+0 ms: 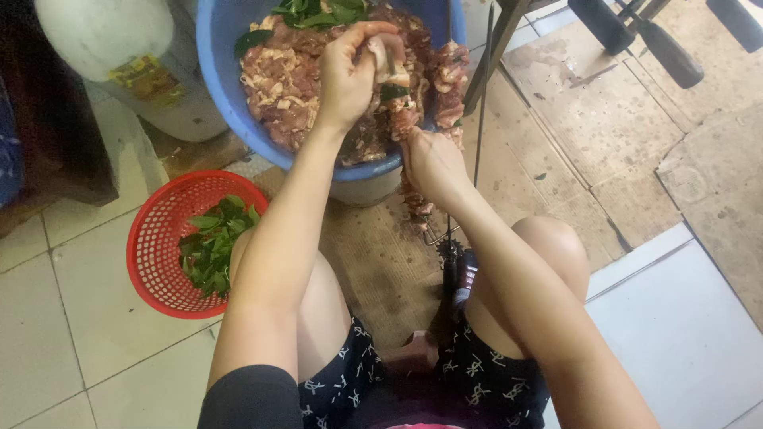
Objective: The person threads pieces of meat and leaves from a blue basin and a red basket onto metal skewers. They press the ingredients together along the length of the skewers and then hold them up.
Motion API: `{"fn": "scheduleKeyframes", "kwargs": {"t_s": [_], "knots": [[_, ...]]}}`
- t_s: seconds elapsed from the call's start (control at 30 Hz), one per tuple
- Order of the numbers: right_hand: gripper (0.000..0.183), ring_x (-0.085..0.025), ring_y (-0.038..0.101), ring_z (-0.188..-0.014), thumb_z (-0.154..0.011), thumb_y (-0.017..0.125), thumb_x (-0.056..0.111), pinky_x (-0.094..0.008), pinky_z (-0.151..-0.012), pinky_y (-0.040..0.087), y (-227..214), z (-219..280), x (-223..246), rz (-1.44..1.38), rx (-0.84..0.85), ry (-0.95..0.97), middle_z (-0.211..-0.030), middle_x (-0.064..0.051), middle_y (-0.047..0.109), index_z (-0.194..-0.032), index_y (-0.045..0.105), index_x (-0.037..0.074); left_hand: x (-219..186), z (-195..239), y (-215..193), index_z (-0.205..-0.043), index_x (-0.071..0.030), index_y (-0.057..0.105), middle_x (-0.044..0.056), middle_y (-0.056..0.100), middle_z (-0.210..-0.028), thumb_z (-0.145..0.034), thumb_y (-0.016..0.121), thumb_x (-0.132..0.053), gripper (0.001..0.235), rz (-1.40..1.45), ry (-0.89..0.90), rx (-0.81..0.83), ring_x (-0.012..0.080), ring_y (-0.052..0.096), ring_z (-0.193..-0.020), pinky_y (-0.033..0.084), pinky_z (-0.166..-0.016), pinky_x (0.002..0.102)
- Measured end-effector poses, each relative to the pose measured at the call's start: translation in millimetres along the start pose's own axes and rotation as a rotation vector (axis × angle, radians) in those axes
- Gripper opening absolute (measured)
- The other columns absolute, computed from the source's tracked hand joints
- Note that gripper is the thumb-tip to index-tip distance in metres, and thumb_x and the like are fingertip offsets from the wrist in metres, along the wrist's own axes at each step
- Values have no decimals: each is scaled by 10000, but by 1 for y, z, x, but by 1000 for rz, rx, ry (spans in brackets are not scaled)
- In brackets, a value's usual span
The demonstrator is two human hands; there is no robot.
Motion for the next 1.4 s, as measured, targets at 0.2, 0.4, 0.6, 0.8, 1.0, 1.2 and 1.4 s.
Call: {"fn": "scheduleKeyframes", "kwargs": {"t_s": [0.2,0.4,0.6,0.8,1.0,1.2,1.4], "knots": [[258,-448,670,-736,-1034,534,177,-524,-686,524,-12,1,11,-78,-1,14,-784,-252,661,-895,590,-33,-25,11,4,-1200,-109,724,57,801,-1019,-1050,507,54,310,-228,92,-43,100,672,-739,570,-645,231],[300,-452,660,-721,-1044,539,200,-531,-688,517,-14,-2,11,-53,15,22,-757,-257,649,-855,586,-28,-31,27,16,-1199,-102,718,119,769,-1128,-1013,444,97,386,-586,303,208,236,770,-1012,614,-904,314],[293,-450,657,-716,-1046,536,195,-528,-687,517,-8,-1,5,-45,-11,7,-752,-251,649,-857,582,-24,12,23,-22,-1227,-29,536,82,728,-1008,-1000,666,-227,328,-485,-199,-23,204,772,-875,651,-763,317],[290,-455,664,-742,-1050,532,189,-530,-708,521,-5,0,6,-33,-2,13,-754,-258,650,-861,579,-25,38,34,-11,-1117,-59,725,108,757,-1037,-1113,541,-339,335,214,-572,-13,184,639,-871,484,-770,349],[287,-466,662,-753,-1043,541,201,-539,-701,514,-10,1,10,-47,-36,-8,-772,-257,660,-875,586,-27,4,22,6,-1298,-11,667,160,754,-1195,-1070,616,-188,293,502,-298,53,226,749,-1078,611,-1028,424],[265,-459,661,-741,-1033,536,182,-534,-687,515,-9,0,8,-32,-47,-10,-774,-247,659,-878,581,-27,8,20,12,-1336,-13,601,157,736,-1250,-1035,645,-112,320,374,-312,72,218,734,-1124,587,-1062,381],[284,-456,661,-730,-1035,544,193,-534,-679,520,-9,0,8,-41,-36,2,-769,-243,658,-852,574,-22,11,16,0,-1275,-6,672,130,757,-1226,-994,613,-26,288,307,-398,159,186,751,-1140,620,-969,329]]}}
Point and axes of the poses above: each hand's wrist, its own z-axis away from the middle knuckle, its own y-axis out of the palm, x = y × z, the point moved 6 cm from there along -z, towards the middle knuckle
